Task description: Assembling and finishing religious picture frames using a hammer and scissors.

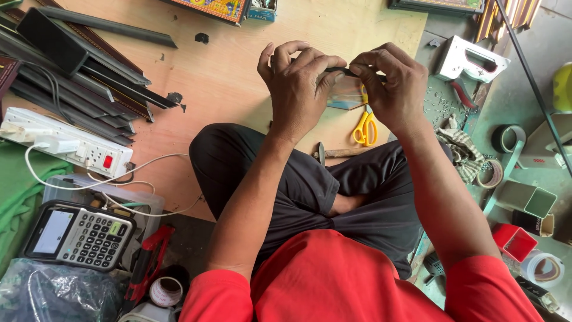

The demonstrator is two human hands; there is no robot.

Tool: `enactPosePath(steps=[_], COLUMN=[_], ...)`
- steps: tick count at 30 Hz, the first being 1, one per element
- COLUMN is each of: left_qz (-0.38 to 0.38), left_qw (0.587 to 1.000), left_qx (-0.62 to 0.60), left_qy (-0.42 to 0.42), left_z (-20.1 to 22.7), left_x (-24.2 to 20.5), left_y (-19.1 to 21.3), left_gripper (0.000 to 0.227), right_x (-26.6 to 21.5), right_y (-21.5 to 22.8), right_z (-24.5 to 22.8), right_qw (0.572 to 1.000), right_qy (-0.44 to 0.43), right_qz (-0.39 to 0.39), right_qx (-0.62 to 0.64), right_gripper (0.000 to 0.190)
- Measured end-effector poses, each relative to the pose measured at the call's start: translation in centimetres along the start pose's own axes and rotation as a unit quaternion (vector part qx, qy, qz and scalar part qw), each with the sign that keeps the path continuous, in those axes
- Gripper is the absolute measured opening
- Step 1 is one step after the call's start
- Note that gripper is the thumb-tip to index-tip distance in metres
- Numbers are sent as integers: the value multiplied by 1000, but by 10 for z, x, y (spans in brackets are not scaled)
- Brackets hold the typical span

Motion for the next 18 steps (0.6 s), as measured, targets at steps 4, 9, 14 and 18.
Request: enactPosePath(steps=[4,9,14,18], left_qz=[0,-23,-28,-19], left_qw=[1000,997,997,997], left_qx=[-13,-40,-39,-38], left_qy=[16,55,64,58], left_z=[0,4,2,4], left_x=[0,3,3,3], left_y=[-2,-2,-3,-7], left_gripper=[15,15,9,9], right_x=[-2,-15,-16,-18], right_y=[-6,-16,-9,-4], right_z=[2,6,-7,-12], right_qw=[999,976,965,959], right_qy=[14,147,206,226], right_qz=[-10,38,60,49], right_qx=[-30,-154,-151,-165], right_gripper=[8,12,15,22])
Point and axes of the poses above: each hand's wrist, its own x-axis towards the middle knuckle, its own y-axis out of the back of the hand, z = x × y, the point moved 5 cm from there along x, towards the middle knuckle, and after that the axes turned 15 degrees about y, right-handed, at the moved point
